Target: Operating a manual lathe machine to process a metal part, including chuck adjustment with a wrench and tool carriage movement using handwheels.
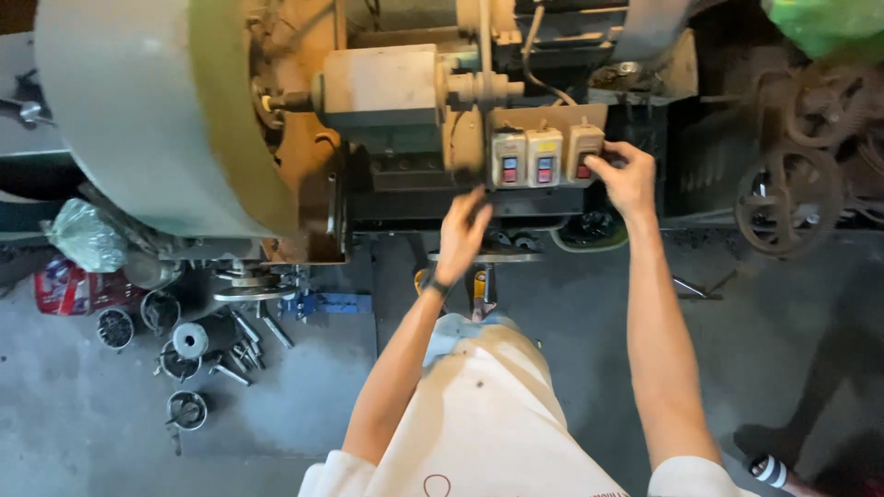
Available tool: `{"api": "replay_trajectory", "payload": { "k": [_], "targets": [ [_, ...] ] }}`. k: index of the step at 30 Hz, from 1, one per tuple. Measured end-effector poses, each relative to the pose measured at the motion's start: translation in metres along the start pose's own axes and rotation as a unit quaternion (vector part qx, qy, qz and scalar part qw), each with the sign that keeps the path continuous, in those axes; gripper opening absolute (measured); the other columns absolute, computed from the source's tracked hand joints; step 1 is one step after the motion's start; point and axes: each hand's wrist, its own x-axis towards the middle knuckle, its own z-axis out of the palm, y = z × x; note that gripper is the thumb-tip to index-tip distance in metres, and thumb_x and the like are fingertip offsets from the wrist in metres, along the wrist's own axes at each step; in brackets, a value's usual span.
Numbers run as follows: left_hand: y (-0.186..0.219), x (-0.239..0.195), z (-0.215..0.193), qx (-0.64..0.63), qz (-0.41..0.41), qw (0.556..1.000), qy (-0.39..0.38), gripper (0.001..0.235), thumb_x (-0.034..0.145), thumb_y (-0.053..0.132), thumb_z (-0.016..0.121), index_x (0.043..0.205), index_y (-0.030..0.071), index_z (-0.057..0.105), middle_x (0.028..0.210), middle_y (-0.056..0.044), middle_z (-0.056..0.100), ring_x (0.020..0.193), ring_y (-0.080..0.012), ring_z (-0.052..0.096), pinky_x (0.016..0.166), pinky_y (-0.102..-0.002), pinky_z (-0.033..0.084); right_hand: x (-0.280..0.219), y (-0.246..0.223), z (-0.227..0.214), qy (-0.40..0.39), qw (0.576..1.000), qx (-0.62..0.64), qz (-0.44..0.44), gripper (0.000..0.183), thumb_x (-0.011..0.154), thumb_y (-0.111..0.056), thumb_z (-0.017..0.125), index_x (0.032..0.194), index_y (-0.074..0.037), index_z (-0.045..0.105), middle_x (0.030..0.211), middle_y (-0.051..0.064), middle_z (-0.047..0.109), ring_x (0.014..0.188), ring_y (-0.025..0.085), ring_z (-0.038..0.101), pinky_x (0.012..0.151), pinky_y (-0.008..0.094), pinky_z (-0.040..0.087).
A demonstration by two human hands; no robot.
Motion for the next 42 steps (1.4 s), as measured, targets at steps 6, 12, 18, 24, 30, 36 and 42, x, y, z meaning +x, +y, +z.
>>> {"api": "replay_trajectory", "payload": {
  "k": [6, 12, 18, 24, 30, 36, 42],
  "targets": [
    [-0.072, -0.132, -0.15, -0.061, -0.337, 0.929, 0.139, 0.02, 0.086, 0.014, 0.061, 0.101, 0.001, 0.066, 0.086, -0.02, 0.068, 0.073, -0.0265, 0.068, 0.06, -0.035, 0.058, 0.007, 0.026, 0.001, 0.023, 1.0, -0.003, 0.013, 0.036, 0.075, -0.011, 0.084, 0.104, -0.003, 0.066, 0.091, 0.014, 0.063, 0.078, 0.018, 0.062, 0.068, 0.029, 0.052],
    [-0.194, -0.212, -0.299, 0.0, -0.361, 0.821, 0.442, 0.018, 0.09, 0.009, 0.048, 0.087, -0.003, 0.061, 0.075, -0.011, 0.064, 0.061, -0.0186, 0.061, 0.051, -0.029, 0.054, -0.016, -0.015, 0.005, 0.059, 0.997, -0.01, 0.049, 0.025, 0.085, -0.016, 0.071, 0.105, -0.002, 0.065, 0.098, 0.009, 0.065, 0.091, 0.013, 0.059, 0.077, 0.027, 0.047],
    [-0.233, -0.186, -0.359, 0.062, -0.406, 0.778, 0.476, 0.03, 0.092, 0.032, 0.049, 0.093, 0.004, 0.06, 0.082, -0.008, 0.064, 0.07, -0.0184, 0.061, 0.063, -0.031, 0.048, -0.088, -0.009, 0.052, 0.289, 0.954, 0.078, 0.032, 0.012, 0.089, -0.004, 0.062, 0.1, -0.007, 0.06, 0.091, 0.005, 0.064, 0.083, 0.012, 0.06, 0.076, 0.024, 0.05],
    [-0.244, -0.15, -0.364, -0.005, -0.383, 0.787, 0.483, 0.058, 0.094, 0.055, 0.045, 0.105, -0.002, 0.047, 0.075, -0.016, 0.061, 0.052, -0.0191, 0.063, 0.041, -0.034, 0.056, -0.196, -0.031, 0.133, 0.135, 0.968, -0.213, 0.02, 0.054, 0.067, -0.009, 0.08, 0.111, 0.004, 0.052, 0.112, 0.027, 0.049, 0.109, 0.042, 0.048, 0.094, 0.047, 0.038],
    [-0.264, -0.147, -0.38, 0.041, -0.423, 0.794, 0.435, 0.076, 0.094, 0.06, 0.048, 0.128, -0.005, 0.03, 0.108, -0.033, 0.052, 0.083, -0.0408, 0.062, 0.059, -0.049, 0.057, -0.215, -0.058, 0.163, 0.015, 0.936, -0.269, 0.226, 0.09, 0.064, -0.026, 0.076, 0.136, -0.001, 0.029, 0.14, 0.031, 0.017, 0.115, 0.056, 0.039, 0.089, 0.064, 0.041],
    [-0.256, -0.138, -0.377, 0.192, -0.437, 0.79, 0.385, 0.066, 0.093, 0.049, 0.048, 0.125, -0.007, 0.041, 0.12, -0.033, 0.048, 0.114, -0.043, 0.047, 0.095, -0.049, 0.042, -0.2, -0.055, 0.176, 0.02, 0.919, -0.294, 0.261, 0.095, 0.065, -0.026, 0.076, 0.14, -0.003, 0.021, 0.142, 0.027, 0.012, 0.125, 0.05, 0.031, 0.092, 0.061, 0.04],
    [-0.261, -0.131, -0.379, 0.215, -0.443, 0.786, 0.375, 0.065, 0.091, 0.049, 0.051, 0.129, -0.004, 0.04, 0.123, -0.03, 0.048, 0.117, -0.0408, 0.045, 0.101, -0.047, 0.037, -0.186, -0.05, 0.192, 0.061, 0.916, -0.26, 0.299, 0.084, 0.067, -0.012, 0.073, 0.134, 0.001, 0.024, 0.139, 0.029, 0.006, 0.121, 0.052, 0.033, 0.091, 0.063, 0.039]
  ]
}}
